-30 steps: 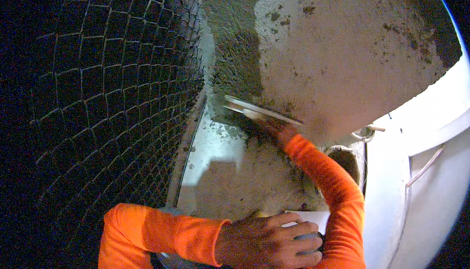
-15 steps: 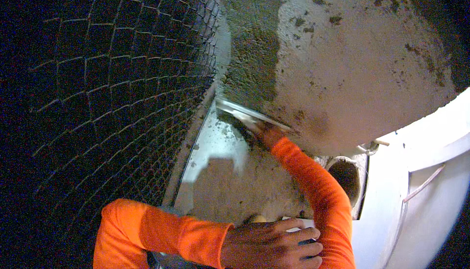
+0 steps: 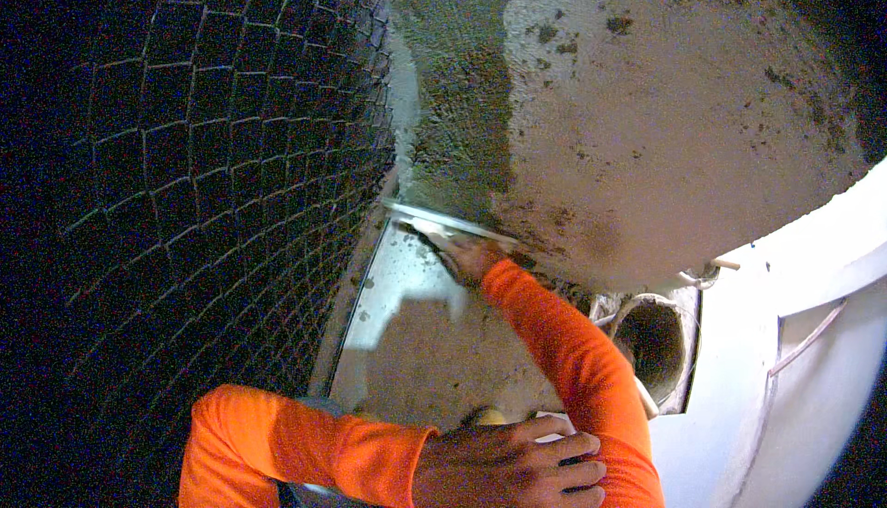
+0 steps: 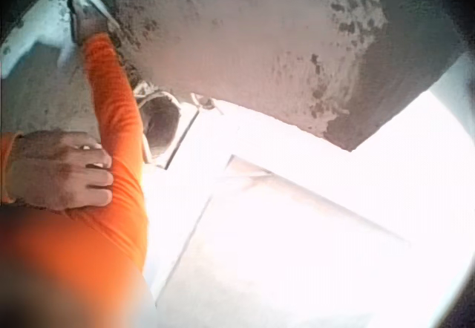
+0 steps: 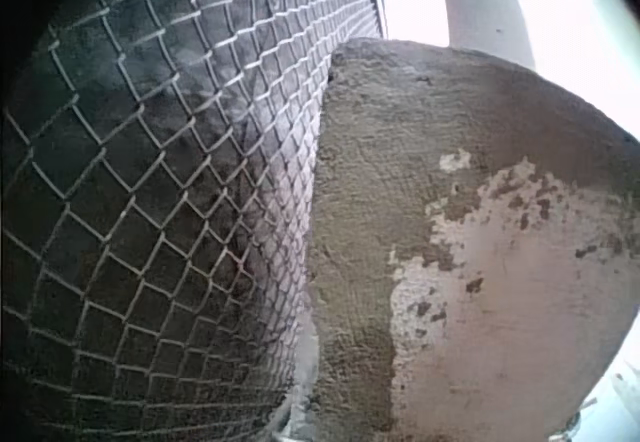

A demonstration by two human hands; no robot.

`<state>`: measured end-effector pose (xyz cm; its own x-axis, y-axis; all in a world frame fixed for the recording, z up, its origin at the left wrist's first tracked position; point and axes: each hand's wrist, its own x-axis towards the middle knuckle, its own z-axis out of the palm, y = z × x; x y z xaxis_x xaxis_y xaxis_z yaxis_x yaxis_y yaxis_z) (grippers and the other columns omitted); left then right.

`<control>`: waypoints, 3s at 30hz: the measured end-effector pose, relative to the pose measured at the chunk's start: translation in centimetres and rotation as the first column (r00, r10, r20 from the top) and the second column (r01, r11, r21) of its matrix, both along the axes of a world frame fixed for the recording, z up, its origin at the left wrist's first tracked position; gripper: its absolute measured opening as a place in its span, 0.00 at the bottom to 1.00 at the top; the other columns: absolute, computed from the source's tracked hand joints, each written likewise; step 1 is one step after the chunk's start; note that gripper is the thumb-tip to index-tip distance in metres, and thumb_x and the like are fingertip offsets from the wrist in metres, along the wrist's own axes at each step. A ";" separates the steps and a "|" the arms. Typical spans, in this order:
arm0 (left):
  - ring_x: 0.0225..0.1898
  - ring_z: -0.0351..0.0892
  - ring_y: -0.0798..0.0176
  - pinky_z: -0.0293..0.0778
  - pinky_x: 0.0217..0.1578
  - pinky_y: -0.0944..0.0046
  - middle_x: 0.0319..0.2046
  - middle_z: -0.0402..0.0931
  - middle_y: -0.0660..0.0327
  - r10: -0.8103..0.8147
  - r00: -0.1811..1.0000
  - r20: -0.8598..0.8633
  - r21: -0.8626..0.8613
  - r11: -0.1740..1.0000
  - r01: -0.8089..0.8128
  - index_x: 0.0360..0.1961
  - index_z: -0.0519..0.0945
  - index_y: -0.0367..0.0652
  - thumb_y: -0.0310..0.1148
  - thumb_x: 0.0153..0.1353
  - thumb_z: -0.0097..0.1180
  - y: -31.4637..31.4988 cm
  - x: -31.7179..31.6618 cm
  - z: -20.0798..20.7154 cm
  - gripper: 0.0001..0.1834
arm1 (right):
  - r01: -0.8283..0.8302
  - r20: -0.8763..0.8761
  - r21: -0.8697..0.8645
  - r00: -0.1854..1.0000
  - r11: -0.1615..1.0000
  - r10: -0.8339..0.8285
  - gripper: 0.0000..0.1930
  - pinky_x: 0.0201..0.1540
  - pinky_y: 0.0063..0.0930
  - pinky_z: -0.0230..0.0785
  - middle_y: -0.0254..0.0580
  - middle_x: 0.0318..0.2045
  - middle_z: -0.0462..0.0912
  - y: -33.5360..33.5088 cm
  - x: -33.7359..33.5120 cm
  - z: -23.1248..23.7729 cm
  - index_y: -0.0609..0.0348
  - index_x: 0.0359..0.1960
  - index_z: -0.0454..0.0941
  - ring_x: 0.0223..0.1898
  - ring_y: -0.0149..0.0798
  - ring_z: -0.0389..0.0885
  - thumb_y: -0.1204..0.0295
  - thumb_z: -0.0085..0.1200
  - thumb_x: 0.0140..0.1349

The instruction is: The person scoops plaster from a bucket with a trowel and applies it to a wire mesh on a wall. They use a float to spread and smooth the plaster over the mesh, repeating the process to cover more area.

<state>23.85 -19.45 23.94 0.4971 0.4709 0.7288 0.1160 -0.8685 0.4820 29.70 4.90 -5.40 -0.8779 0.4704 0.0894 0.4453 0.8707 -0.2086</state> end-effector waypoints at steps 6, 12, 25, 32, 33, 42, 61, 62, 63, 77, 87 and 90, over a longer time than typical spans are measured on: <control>0.46 0.77 0.63 0.73 0.48 0.60 0.37 0.78 0.66 0.088 0.994 -0.058 -0.035 0.995 -0.090 0.32 0.79 0.49 0.35 0.61 0.52 0.4 -2.6 -0.1 0.05 | 0.271 0.247 -0.275 0.947 0.922 -0.205 0.28 0.63 0.52 0.70 0.55 0.64 0.75 -0.7 5.6 1.5 0.32 0.71 0.66 0.60 0.64 0.76 0.62 0.50 0.68; 0.50 0.77 0.62 0.74 0.49 0.60 0.38 0.79 0.66 0.048 0.995 -0.082 -0.033 0.998 -0.051 0.35 0.80 0.48 0.35 0.60 0.53 -0.1 -2.7 0.5 0.06 | 0.043 -0.160 -0.107 0.985 0.993 -0.060 0.31 0.62 0.57 0.70 0.52 0.63 0.76 0.0 10.0 3.6 0.32 0.71 0.66 0.61 0.61 0.76 0.64 0.57 0.65; 0.48 0.79 0.61 0.74 0.50 0.59 0.40 0.80 0.63 0.110 0.993 -0.039 0.063 0.992 -0.107 0.38 0.80 0.47 0.35 0.60 0.55 0.4 -3.0 -0.5 0.07 | 0.027 0.114 0.119 0.993 0.993 -0.040 0.29 0.47 0.55 0.80 0.52 0.55 0.81 0.1 18.6 3.2 0.35 0.70 0.68 0.43 0.57 0.86 0.61 0.55 0.66; 0.49 0.78 0.56 0.75 0.49 0.56 0.39 0.78 0.60 -0.115 0.988 -0.100 -0.139 0.985 0.101 0.38 0.79 0.45 0.35 0.62 0.50 -1.0 -1.4 0.7 0.09 | 0.079 0.028 0.132 0.996 0.988 -0.083 0.29 0.47 0.55 0.81 0.51 0.52 0.82 0.7 12.4 3.6 0.38 0.69 0.69 0.42 0.56 0.86 0.60 0.55 0.65; 0.49 0.78 0.57 0.75 0.49 0.56 0.39 0.78 0.60 -0.097 0.988 -0.122 -0.102 0.991 0.085 0.38 0.79 0.45 0.35 0.62 0.50 -0.9 -1.0 0.6 0.09 | 0.122 0.078 0.102 0.988 0.987 -0.130 0.29 0.47 0.55 0.81 0.51 0.52 0.83 0.7 10.8 2.4 0.38 0.69 0.69 0.42 0.56 0.86 0.60 0.55 0.65; 0.50 0.77 0.58 0.74 0.51 0.58 0.43 0.78 0.62 -0.043 0.973 -0.227 -0.052 0.998 0.032 0.41 0.79 0.47 0.37 0.61 0.51 -0.6 -3.3 0.1 0.10 | 0.084 0.187 0.155 0.976 0.984 -0.113 0.29 0.46 0.55 0.81 0.49 0.48 0.85 -0.5 23.3 6.7 0.42 0.68 0.70 0.40 0.55 0.87 0.60 0.56 0.64; 0.54 0.78 0.56 0.75 0.53 0.58 0.46 0.79 0.63 -0.180 0.946 -0.271 -0.122 0.981 0.151 0.43 0.79 0.49 0.37 0.61 0.52 -0.5 -0.1 0.0 0.11 | 0.089 0.053 0.157 0.994 0.984 -0.099 0.25 0.44 0.50 0.81 0.49 0.42 0.86 1.1 18.9 6.9 0.49 0.62 0.74 0.38 0.54 0.87 0.62 0.57 0.62; 0.54 0.78 0.56 0.75 0.53 0.58 0.46 0.79 0.63 -0.199 0.939 -0.281 -0.127 0.977 0.169 0.43 0.79 0.49 0.37 0.61 0.52 -0.4 0.6 -0.1 0.11 | 0.112 0.075 0.140 0.990 0.984 -0.123 0.25 0.44 0.50 0.81 0.49 0.42 0.86 1.2 17.2 5.6 0.49 0.62 0.75 0.38 0.54 0.87 0.62 0.57 0.62; 0.54 0.78 0.56 0.75 0.53 0.58 0.47 0.79 0.63 -0.188 0.942 -0.278 -0.109 0.981 0.163 0.42 0.79 0.49 0.37 0.61 0.51 -0.3 1.0 -0.2 0.11 | 0.134 0.103 0.128 0.984 0.983 -0.147 0.24 0.44 0.50 0.81 0.49 0.42 0.86 1.0 16.4 4.8 0.49 0.61 0.75 0.38 0.54 0.87 0.62 0.57 0.62; 0.52 0.78 0.58 0.76 0.51 0.58 0.46 0.79 0.63 -0.189 0.923 -0.334 -0.081 0.982 0.172 0.45 0.80 0.50 0.37 0.61 0.51 -1.6 0.1 -0.1 0.13 | 0.201 0.293 0.188 0.923 0.961 -0.251 0.20 0.43 0.45 0.81 0.51 0.38 0.87 0.4 20.5 7.2 0.55 0.55 0.78 0.37 0.55 0.87 0.65 0.58 0.61; 0.52 0.79 0.45 0.74 0.53 0.50 0.46 0.81 0.54 -0.227 0.934 -0.276 -0.673 0.739 -0.019 0.50 0.76 0.39 0.40 0.68 0.55 2.4 -1.6 -8.6 0.16 | 0.494 0.129 -0.092 0.867 0.865 -0.482 0.17 0.43 0.42 0.81 0.52 0.35 0.87 -13.6 20.8 17.3 0.58 0.50 0.81 0.37 0.55 0.87 0.67 0.58 0.60; 0.56 0.79 0.45 0.74 0.55 0.50 0.53 0.80 0.49 -0.193 0.935 -0.297 -0.888 0.416 -0.197 0.56 0.72 0.36 0.46 0.72 0.53 3.8 -0.8 -13.5 0.24 | 0.458 -0.352 -0.455 0.695 0.764 -0.626 0.18 0.46 0.34 0.79 0.51 0.39 0.86 -18.7 16.8 13.9 0.61 0.52 0.76 0.40 0.40 0.87 0.66 0.63 0.64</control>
<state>23.09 -15.67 10.46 0.5870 0.7479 -0.3100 0.4212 0.0449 0.9059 46.47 -13.84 8.55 -0.3456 0.9232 0.1684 0.5930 0.3539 -0.7232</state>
